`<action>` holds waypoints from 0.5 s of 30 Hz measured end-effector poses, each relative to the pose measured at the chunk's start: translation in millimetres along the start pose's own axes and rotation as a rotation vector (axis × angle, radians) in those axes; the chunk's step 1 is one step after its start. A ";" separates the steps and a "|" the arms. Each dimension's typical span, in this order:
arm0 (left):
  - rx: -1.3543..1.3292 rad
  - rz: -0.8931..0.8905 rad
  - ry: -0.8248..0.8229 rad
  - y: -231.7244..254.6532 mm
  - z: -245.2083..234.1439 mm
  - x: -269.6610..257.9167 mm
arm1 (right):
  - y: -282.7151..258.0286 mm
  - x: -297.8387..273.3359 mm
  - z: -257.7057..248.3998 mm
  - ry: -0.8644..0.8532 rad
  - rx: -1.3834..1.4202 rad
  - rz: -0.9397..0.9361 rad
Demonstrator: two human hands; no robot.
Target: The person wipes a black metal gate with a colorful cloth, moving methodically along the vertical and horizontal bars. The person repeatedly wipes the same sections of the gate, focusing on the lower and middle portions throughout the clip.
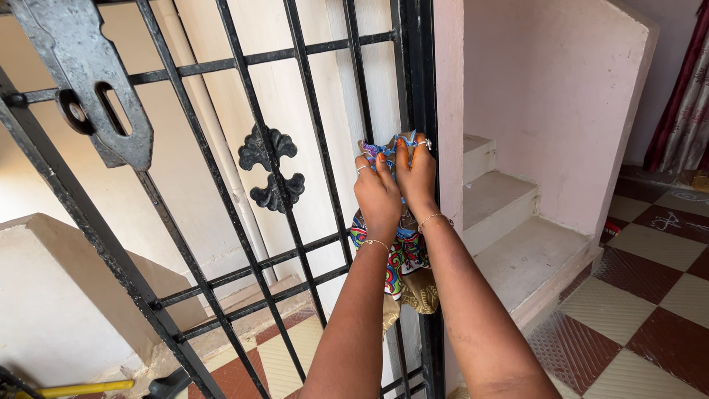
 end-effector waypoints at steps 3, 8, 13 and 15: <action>0.006 -0.003 -0.003 -0.4 -1.2 -4.3 | 4.6 -10.1 -0.9 -0.003 0.001 -0.007; 0.086 -0.040 -0.044 -2.2 -3.2 -17.4 | 11.6 -26.1 -3.2 -0.028 -0.001 0.054; 0.143 -0.115 -0.095 -8.4 -1.7 -28.3 | 20.3 -38.8 -2.4 -0.013 -0.003 -0.014; 0.185 -0.088 -0.083 -11.7 -0.4 -33.4 | 22.7 -42.3 -2.2 -0.022 -0.002 -0.011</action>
Point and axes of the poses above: each hand's wrist, its own x-axis towards the middle knuckle, its own z-axis out of the palm, y = z × x, the point moved 1 cm from there along x, towards the middle knuckle, and after that the axes turned 6 degrees about -y, right-handed, at the moved point
